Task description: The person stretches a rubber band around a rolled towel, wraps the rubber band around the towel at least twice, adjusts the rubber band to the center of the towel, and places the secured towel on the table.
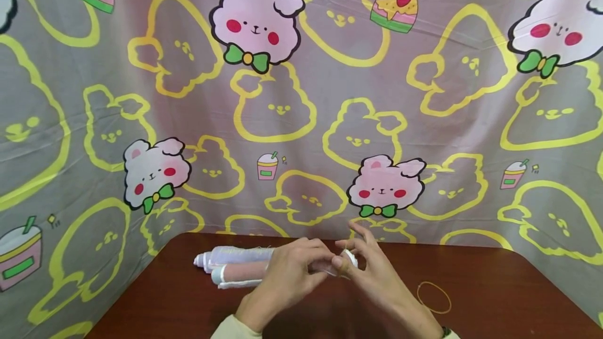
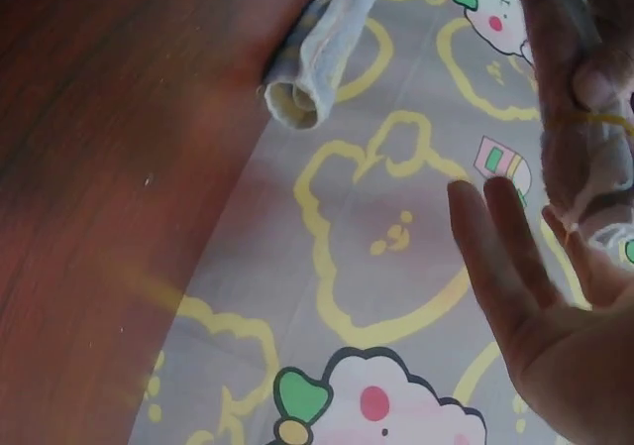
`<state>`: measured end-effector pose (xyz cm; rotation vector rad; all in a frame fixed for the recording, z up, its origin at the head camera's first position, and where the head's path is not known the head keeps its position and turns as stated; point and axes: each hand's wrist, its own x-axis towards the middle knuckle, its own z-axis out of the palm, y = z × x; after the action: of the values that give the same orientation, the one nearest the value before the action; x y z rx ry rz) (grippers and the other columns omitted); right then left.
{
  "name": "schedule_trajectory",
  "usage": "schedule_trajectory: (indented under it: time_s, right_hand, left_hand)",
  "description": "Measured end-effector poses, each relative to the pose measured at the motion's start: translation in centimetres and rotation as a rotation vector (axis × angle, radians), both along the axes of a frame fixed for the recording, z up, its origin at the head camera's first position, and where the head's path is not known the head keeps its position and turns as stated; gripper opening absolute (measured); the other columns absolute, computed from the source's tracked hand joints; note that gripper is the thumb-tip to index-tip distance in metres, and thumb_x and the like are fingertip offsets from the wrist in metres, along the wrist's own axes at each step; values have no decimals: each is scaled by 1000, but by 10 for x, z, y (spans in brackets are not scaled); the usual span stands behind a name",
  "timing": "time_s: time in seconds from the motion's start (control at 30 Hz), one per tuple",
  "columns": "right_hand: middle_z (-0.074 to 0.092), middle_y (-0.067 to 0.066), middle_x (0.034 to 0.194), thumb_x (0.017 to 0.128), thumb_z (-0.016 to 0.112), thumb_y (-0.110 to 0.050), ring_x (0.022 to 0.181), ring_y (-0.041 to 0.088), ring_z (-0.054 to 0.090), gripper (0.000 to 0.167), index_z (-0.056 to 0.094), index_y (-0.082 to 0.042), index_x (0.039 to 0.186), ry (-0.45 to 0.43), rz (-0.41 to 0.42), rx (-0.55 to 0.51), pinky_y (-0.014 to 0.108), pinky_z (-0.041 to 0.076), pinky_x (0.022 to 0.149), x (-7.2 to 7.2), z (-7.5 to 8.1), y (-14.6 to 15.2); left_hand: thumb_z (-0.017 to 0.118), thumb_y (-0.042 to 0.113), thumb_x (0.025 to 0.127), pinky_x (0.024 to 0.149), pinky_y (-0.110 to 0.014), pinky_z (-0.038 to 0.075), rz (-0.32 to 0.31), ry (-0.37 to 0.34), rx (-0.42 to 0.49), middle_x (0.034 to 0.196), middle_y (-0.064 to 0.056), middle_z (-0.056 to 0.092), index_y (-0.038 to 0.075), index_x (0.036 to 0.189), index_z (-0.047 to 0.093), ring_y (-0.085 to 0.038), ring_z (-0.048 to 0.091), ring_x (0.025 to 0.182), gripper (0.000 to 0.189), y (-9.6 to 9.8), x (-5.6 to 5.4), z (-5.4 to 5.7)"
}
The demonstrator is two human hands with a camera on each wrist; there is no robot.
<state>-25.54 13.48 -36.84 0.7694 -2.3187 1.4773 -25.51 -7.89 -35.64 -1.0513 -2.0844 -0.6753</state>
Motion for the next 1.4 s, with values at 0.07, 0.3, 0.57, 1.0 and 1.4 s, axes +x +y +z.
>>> schedule_trajectory:
  time_s: [0.07, 0.3, 0.57, 1.0, 1.4]
  right_hand:
    - [39, 18, 162, 103, 73, -24, 125, 33, 62, 25, 75, -7, 121, -37, 44, 9, 31, 56, 91, 1, 1, 2]
    - [47, 17, 158, 110, 52, -20, 143, 36, 46, 30, 76, -10, 124, -131, 241, -60, 33, 54, 96, 1, 8, 9]
    - [58, 18, 144, 113, 37, -14, 97, 36, 74, 42, 62, 4, 141, -137, 353, -147, 51, 62, 77, -2, 2, 10]
    - [63, 8, 121, 94, 68, 13, 77, 10, 69, 31, 72, -6, 117, 466, 112, 39, 24, 58, 65, 8, 0, -12]
    - [64, 11, 121, 106, 66, -27, 74, 9, 70, 19, 78, -12, 101, 802, -108, 35, 19, 56, 66, 5, 7, -9]
  left_hand:
    - [95, 9, 77, 70, -17, 47, -48, -80, 10, 91, 18, 72, 22, 93, 82, 1, 59, 80, 25, -2, -1, -1]
    - [87, 2, 86, 80, -25, 57, -296, -431, 184, 101, 10, 76, 17, 104, 83, -6, 68, 94, 23, -10, -7, 1]
    - [81, 6, 93, 80, -29, 59, -426, -660, 415, 107, -6, 77, 7, 114, 80, -16, 73, 92, 20, -21, -12, 1]
    - [80, 5, 93, 82, -25, 53, -257, -844, 782, 103, -9, 75, -4, 119, 74, -15, 67, 94, 28, -6, -8, 7]
    - [79, 9, 93, 75, -23, 52, -177, -846, 796, 99, -8, 76, -7, 112, 76, -13, 66, 87, 24, 6, 4, 15]
